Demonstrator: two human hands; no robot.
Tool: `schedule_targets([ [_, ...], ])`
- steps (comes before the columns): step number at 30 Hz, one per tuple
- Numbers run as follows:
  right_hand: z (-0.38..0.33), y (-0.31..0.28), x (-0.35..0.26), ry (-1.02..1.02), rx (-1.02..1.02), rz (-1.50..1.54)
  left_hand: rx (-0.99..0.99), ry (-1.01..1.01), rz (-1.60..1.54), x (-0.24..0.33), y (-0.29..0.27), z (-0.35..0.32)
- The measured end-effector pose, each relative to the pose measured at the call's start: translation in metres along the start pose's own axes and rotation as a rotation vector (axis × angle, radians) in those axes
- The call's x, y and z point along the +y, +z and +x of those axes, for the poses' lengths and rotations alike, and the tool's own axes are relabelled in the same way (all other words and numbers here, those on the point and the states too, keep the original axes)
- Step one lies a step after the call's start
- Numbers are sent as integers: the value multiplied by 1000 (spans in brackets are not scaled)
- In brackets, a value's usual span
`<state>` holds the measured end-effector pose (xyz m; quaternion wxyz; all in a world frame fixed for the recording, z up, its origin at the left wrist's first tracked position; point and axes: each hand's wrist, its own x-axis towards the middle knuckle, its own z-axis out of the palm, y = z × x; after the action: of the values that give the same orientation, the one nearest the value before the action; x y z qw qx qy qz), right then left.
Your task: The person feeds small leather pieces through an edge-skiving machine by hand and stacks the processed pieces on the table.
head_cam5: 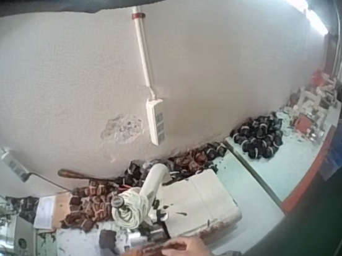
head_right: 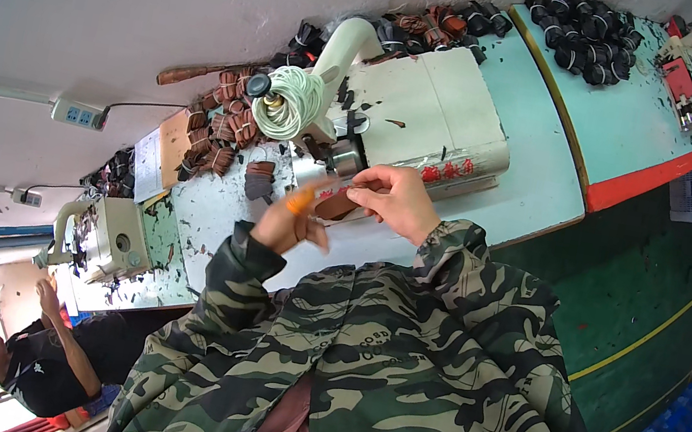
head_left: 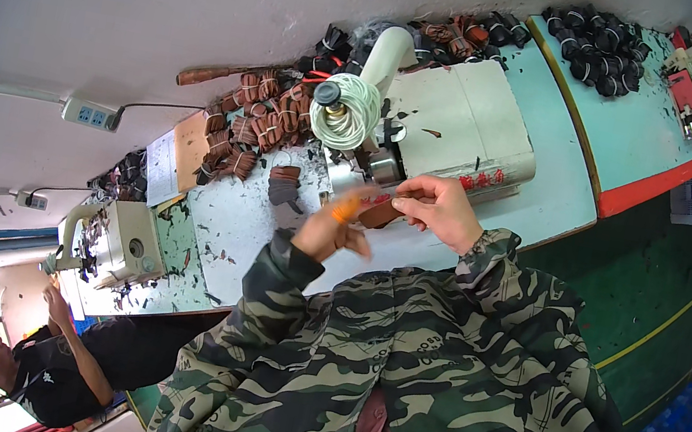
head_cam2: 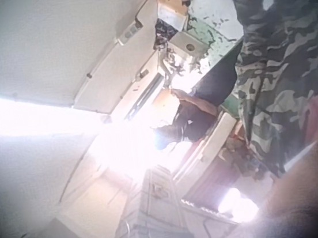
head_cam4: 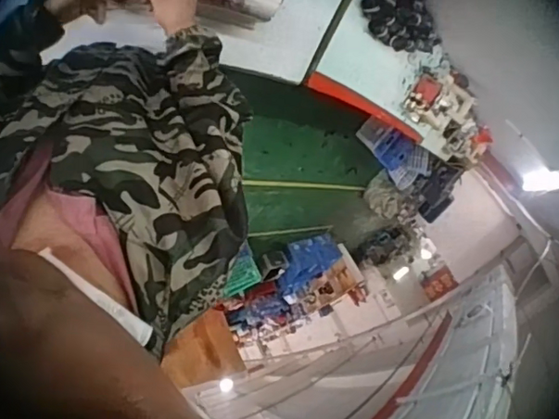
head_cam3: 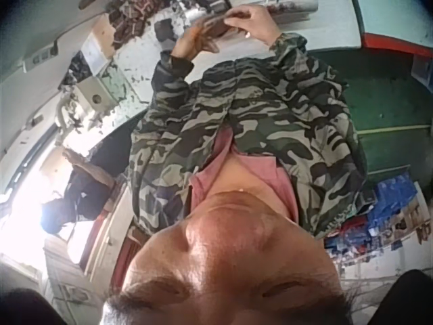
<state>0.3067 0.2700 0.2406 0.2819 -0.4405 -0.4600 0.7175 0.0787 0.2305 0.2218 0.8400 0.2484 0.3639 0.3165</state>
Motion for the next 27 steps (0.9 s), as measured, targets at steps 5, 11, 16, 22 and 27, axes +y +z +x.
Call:
schedule_targets([
  [5,12,26,-2,33,-30,21,716,585,539,72,-72,5],
  [11,15,28,5,21,-3,84,49,-126,371,30,1,-6],
  [16,14,25,6,52,112,35,107,47,-66,4,14,4],
  [22,19,31,6,53,138,28,133,103,106,3,6,9],
  [27,32,31,16,-102,195,-183,195,207,258,0,13,10],
])
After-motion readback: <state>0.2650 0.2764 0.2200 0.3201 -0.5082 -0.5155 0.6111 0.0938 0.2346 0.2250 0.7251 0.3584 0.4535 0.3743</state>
